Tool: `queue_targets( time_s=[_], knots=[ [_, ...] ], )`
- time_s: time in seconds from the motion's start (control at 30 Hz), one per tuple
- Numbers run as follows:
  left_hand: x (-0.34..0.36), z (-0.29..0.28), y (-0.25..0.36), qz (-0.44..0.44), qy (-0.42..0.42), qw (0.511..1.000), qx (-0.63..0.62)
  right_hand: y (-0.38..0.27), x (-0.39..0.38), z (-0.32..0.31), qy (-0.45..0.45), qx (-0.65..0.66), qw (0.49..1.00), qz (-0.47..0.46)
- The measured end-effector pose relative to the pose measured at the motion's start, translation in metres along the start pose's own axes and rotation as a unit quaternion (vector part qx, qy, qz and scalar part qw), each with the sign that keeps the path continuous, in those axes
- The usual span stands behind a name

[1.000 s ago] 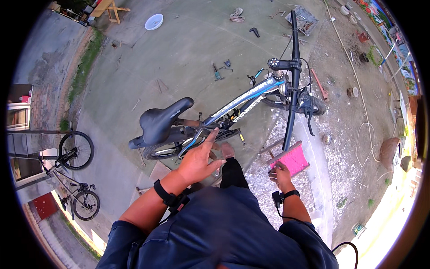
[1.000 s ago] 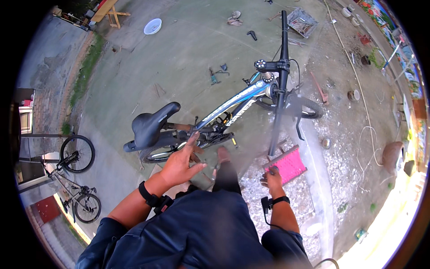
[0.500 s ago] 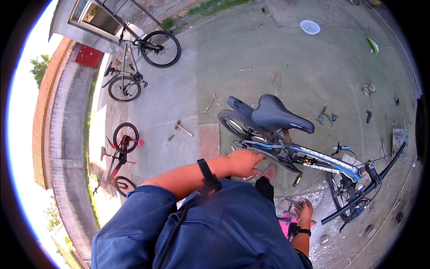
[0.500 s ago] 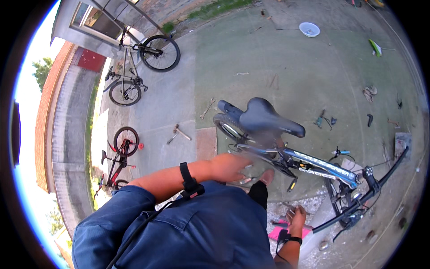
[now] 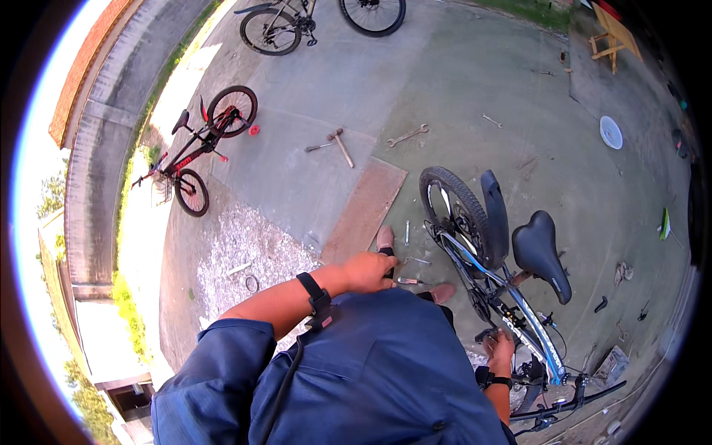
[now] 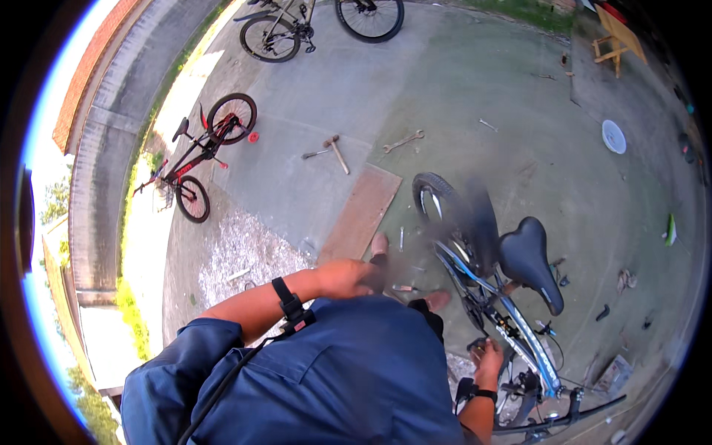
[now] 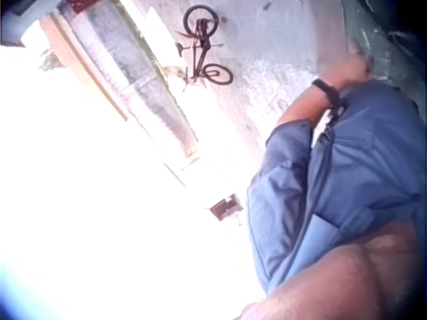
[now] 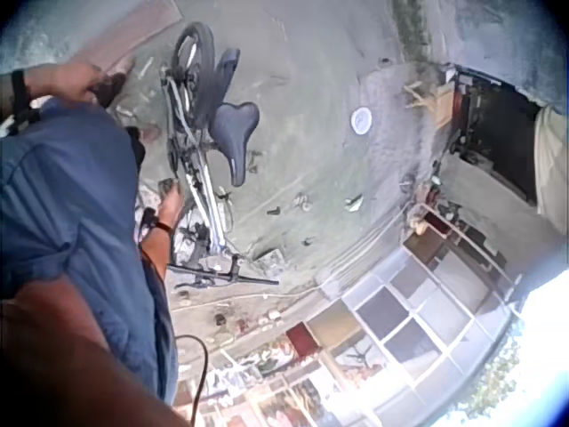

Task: The person repairs a bicycle chain by using a wrench and a metal pin, then walks into a hallway to retrieve a tool, and returns to continue working on the chain.

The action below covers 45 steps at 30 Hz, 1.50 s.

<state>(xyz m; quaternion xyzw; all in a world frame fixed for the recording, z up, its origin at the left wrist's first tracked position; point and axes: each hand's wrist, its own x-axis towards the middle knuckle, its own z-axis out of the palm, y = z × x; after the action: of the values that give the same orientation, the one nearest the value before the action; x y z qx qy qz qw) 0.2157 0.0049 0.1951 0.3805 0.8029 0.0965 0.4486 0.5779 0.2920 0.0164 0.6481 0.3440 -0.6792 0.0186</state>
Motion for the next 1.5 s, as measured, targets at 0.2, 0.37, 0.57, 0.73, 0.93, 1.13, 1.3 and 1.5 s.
queue_targets(
  time_s=[0.2, 0.37, 0.57, 0.73, 0.93, 1.13, 1.3, 1.5],
  knots=[
    [-0.038, -0.001, -0.07, -0.053, 0.042, 0.994, -0.083, -0.041, 0.007, 0.066, -0.072, -0.076, 0.994, -0.012],
    [-0.059, -0.016, -0.134, -0.077, 0.101, 0.982, -0.137, -0.067, 0.006, 0.141, -0.058, -0.177, 0.982, -0.01],
    [-0.099, -0.05, -0.204, -0.138, 0.142, 0.963, -0.183, -0.106, -0.016, 0.272, -0.109, -0.204, 0.971, -0.061],
    [-0.112, -0.077, -0.242, -0.163, 0.161, 0.951, -0.21, -0.139, -0.035, 0.362, -0.142, -0.27, 0.95, -0.067],
    [-0.1, -0.112, -0.268, -0.151, 0.158, 0.957, -0.192, -0.175, -0.033, 0.429, -0.132, -0.359, 0.922, -0.063],
    [-0.057, -0.183, -0.31, -0.148, 0.155, 0.96, -0.179, -0.19, 0.06, 0.433, -0.113, -0.746, 0.486, -0.442],
    [-0.003, -0.273, -0.34, -0.16, 0.15, 0.965, -0.146, -0.26, 0.052, 0.513, -0.138, -0.76, 0.403, -0.491],
    [0.054, -0.386, -0.359, -0.134, 0.187, 0.963, -0.142, -0.32, 0.169, 0.554, -0.163, -0.502, 0.494, -0.691]
  ],
)
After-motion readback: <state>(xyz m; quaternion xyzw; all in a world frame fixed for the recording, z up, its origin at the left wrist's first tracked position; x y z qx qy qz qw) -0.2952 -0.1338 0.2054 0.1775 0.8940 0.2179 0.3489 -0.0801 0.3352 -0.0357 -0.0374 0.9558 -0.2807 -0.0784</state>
